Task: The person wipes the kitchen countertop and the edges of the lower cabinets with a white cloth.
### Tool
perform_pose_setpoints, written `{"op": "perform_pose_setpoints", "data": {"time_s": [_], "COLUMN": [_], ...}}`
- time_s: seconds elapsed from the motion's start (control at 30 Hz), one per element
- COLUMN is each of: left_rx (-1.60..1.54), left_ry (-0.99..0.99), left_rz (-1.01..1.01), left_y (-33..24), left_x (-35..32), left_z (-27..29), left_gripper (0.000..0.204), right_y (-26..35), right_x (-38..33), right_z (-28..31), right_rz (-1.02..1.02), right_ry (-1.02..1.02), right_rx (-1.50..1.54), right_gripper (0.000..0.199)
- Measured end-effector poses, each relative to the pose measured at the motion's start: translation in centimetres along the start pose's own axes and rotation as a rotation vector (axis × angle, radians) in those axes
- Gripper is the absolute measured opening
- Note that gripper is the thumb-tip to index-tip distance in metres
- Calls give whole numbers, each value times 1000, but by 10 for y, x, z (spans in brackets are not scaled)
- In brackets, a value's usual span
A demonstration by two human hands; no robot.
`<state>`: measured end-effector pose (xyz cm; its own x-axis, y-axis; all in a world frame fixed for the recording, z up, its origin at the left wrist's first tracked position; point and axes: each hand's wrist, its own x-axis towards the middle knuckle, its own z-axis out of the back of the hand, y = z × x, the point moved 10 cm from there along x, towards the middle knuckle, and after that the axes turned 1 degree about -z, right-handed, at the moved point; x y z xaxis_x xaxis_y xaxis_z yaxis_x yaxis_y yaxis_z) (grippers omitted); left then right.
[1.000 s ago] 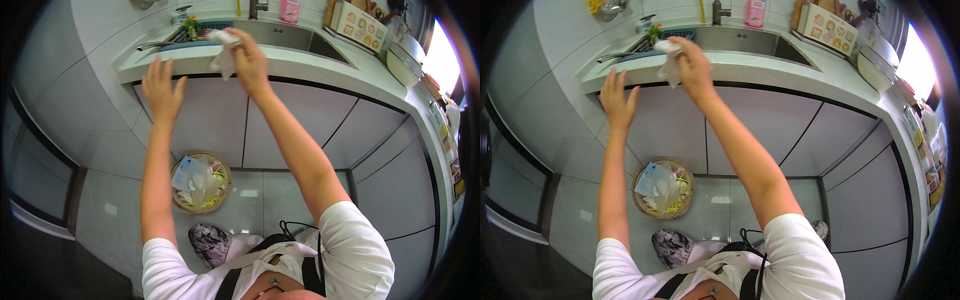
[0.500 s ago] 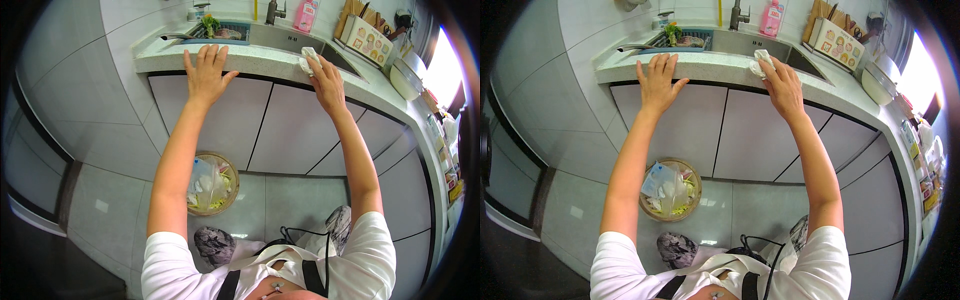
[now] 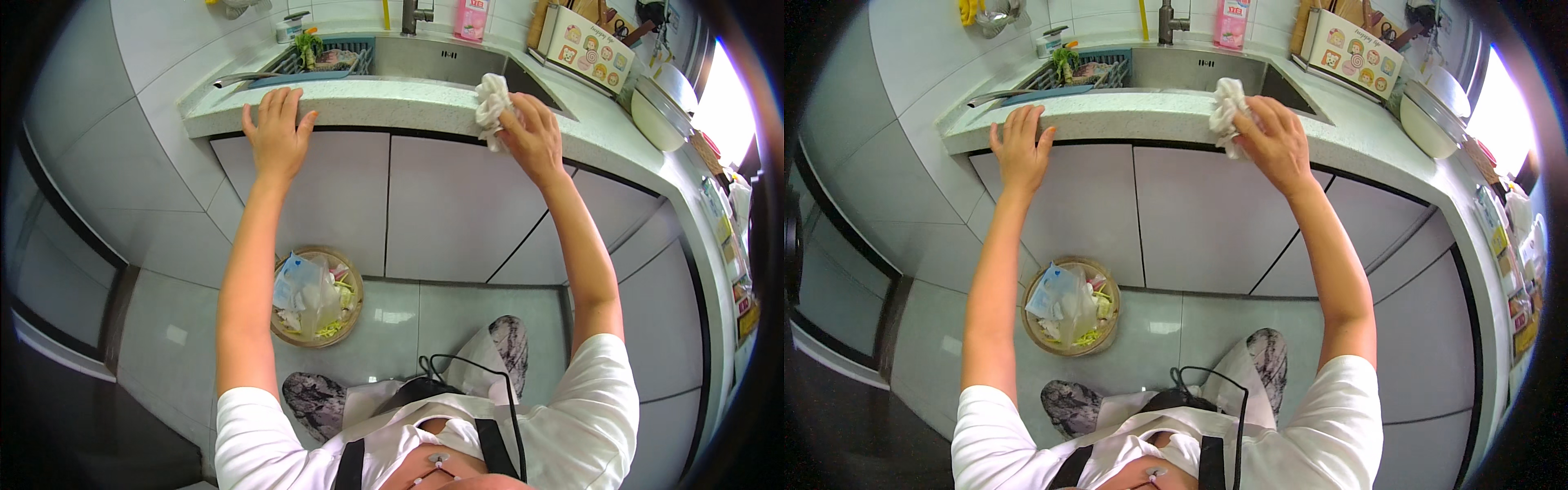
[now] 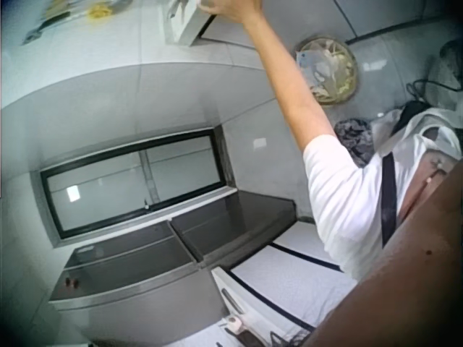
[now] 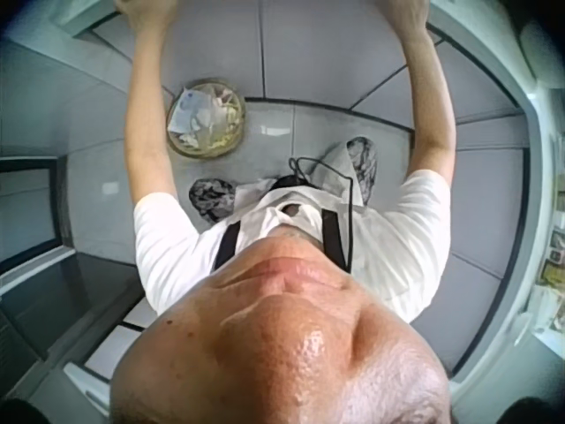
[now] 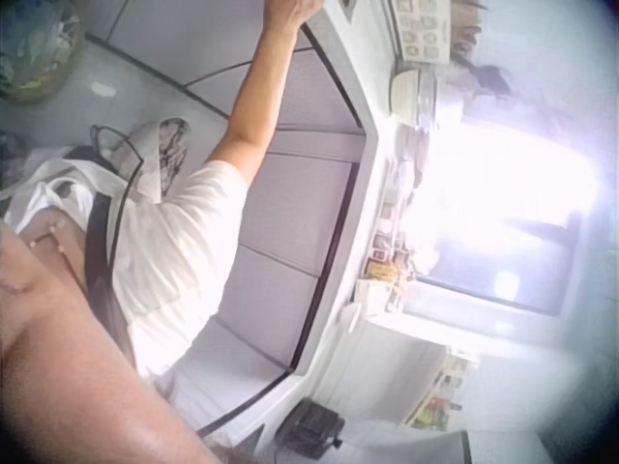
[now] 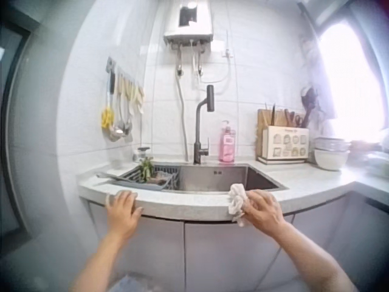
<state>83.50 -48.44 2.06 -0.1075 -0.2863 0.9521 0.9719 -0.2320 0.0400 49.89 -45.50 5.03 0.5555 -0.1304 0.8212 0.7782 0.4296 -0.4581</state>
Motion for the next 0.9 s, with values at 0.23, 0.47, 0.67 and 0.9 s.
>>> {"op": "perform_pose_setpoints", "data": {"time_s": [0.23, 0.47, 0.67, 0.9], "left_rx": [-40, 45, 113, 136], "left_ry": [4, -91, -238, -306], "left_rz": [166, 184, 137, 111], "left_y": [15, 4, 10, 7], "left_x": [4, 2, -5, -2], "left_z": [0, 2, -6, -5], "left_gripper": [29, 29, 35, 36], "right_y": [14, -1, -6, -4], "right_x": [13, 16, 8, -6], "right_z": [9, 22, 22, 18], "right_rz": [93, 121, 77, 105], "right_ry": [118, 37, -276, -392], "right_rx": [126, 233, 291, 226], "right_gripper": [64, 44, 25, 23]}}
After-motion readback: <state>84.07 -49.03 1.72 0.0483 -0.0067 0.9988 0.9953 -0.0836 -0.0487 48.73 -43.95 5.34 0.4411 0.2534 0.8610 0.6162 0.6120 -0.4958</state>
